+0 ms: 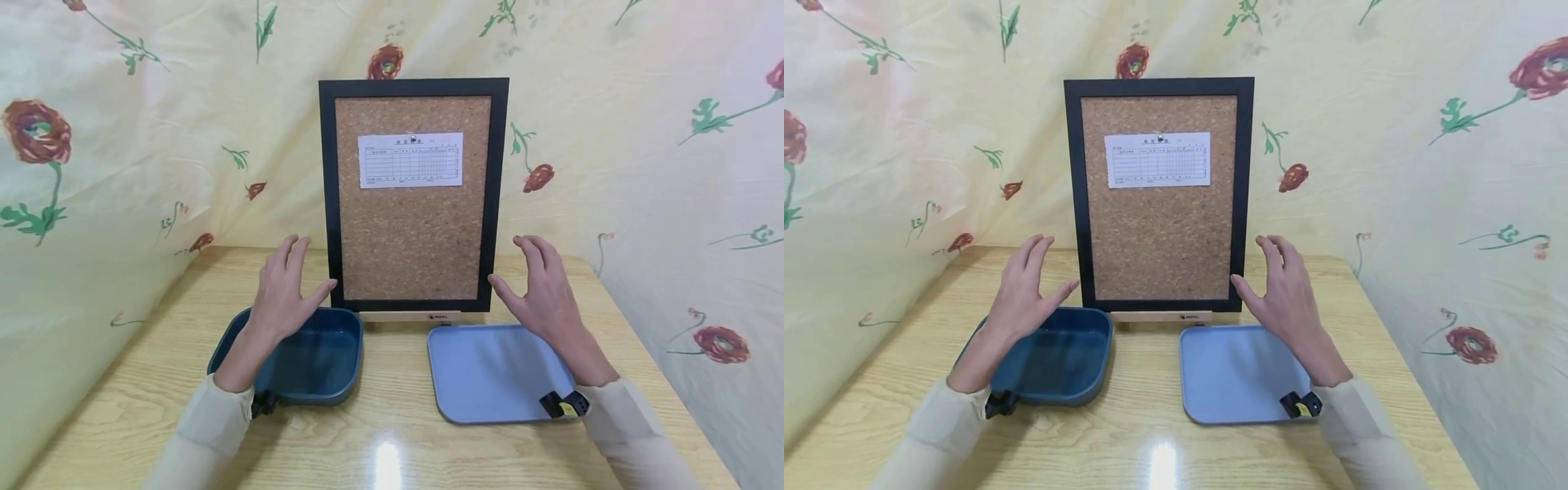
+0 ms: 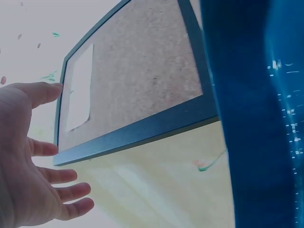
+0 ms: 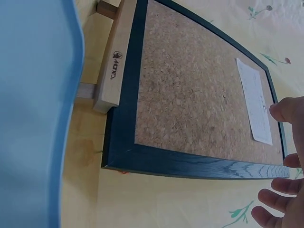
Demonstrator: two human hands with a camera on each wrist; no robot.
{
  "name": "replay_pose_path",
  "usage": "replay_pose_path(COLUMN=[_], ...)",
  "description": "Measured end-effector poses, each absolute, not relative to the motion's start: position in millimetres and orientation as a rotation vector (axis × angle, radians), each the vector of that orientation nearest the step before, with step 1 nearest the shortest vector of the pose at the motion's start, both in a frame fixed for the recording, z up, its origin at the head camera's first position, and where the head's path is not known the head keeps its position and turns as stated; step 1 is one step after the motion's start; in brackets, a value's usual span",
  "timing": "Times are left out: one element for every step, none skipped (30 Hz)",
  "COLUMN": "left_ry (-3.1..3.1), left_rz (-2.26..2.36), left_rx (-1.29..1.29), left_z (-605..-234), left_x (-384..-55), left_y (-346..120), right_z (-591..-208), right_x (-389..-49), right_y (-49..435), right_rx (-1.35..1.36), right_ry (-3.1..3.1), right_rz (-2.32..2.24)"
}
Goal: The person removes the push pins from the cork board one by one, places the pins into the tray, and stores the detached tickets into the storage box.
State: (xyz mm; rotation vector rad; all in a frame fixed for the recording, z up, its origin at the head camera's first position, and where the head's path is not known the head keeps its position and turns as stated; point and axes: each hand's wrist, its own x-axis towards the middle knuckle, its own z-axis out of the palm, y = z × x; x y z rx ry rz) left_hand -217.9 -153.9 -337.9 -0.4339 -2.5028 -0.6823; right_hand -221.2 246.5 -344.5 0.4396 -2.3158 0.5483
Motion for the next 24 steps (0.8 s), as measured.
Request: replay_pose_path(left_ry=[-2.498, -2.495, -2.491, -2.486, -2.481, -2.477, -2.471, -2.466, -2.462, -2.458, -2.456, -2.457, -2.458, -2.46, -2.462, -2.463, -2.464, -2.463, -2.461, -2.458, -2.456, -2.453, -2.449, -2.446], left_rz=[-0.68, -0.683, -0.686, -0.687, -0.689, -0.688, -0.689, -0.693, -0.693, -0.695, -0.698, -0.702, -0.708, -0.709, -0.712, -0.716, -0.717, -0.718, -0.718, -0.718, -0.718, -0.716, -0.716, -0.717], left_rx=[-0.433, -0.431, -0.43, -0.432, -0.434, -0.435, -0.438, -0.44, -0.441, -0.442, -0.442, -0.442, -0.442, -0.442, -0.442, -0.443, -0.444, -0.445, -0.445, -0.444, -0.443, -0.442, -0.441, -0.439], left_z=[-335.9, -334.2, -332.8, -331.6, -330.6, -329.7, -328.7, -327.9, -327.1, -325.9, -324.7, -323.4, -321.9, -320.4, -318.9, -317.5, -316.3, -315.1, -313.9, -312.9, -312.3, -311.3, -310.3, -309.3], left_x=[-218.0, -218.2, -218.6, -219.1, -219.7, -220.1, -220.5, -221.2, -222.1, -222.8, -223.5, -224.5, -225.4, -226.4, -227.5, -228.5, -229.6, -230.7, -231.6, -232.7, -234.1, -235.0, -236.1, -237.2], left_y=[-153.4, -153.0, -152.6, -152.2, -151.9, -151.6, -151.1, -150.6, -149.9, -149.0, -148.0, -146.9, -145.6, -144.4, -143.2, -142.0, -141.0, -140.0, -139.2, -138.6, -137.9, -137.3, -136.9, -136.4], right_z=[-343.4, -342.3, -341.3, -340.2, -339.2, -338.1, -336.9, -335.6, -334.2, -332.7, -331.2, -329.7, -328.0, -326.5, -325.1, -323.8, -322.5, -321.3, -320.3, -319.3, -318.3, -317.3, -316.3, -315.4], right_x=[-221.6, -221.9, -222.5, -223.2, -223.9, -224.8, -225.8, -227.0, -228.2, -229.4, -230.6, -231.7, -232.8, -233.7, -234.6, -235.3, -236.0, -236.5, -237.1, -237.7, -238.3, -238.9, -239.6, -240.3], right_y=[245.8, 245.0, 244.1, 243.2, 242.2, 241.0, 239.8, 238.6, 237.4, 236.2, 235.1, 234.0, 233.0, 232.1, 231.2, 230.4, 229.6, 228.8, 228.0, 227.2, 226.4, 225.6, 224.8, 224.1], right_rx=[0.437, 0.434, 0.433, 0.434, 0.437, 0.441, 0.447, 0.453, 0.457, 0.46, 0.461, 0.462, 0.46, 0.457, 0.453, 0.449, 0.445, 0.442, 0.438, 0.435, 0.432, 0.43, 0.429, 0.427], right_ry=[-2.318, -2.321, -2.324, -2.326, -2.326, -2.325, -2.321, -2.316, -2.31, -2.304, -2.298, -2.294, -2.289, -2.287, -2.285, -2.284, -2.283, -2.283, -2.284, -2.285, -2.287, -2.287, -2.287, -2.287], right_rz=[0.547, 0.545, 0.544, 0.54, 0.538, 0.537, 0.538, 0.539, 0.54, 0.542, 0.544, 0.545, 0.548, 0.55, 0.552, 0.555, 0.558, 0.562, 0.566, 0.57, 0.575, 0.579, 0.583, 0.585])
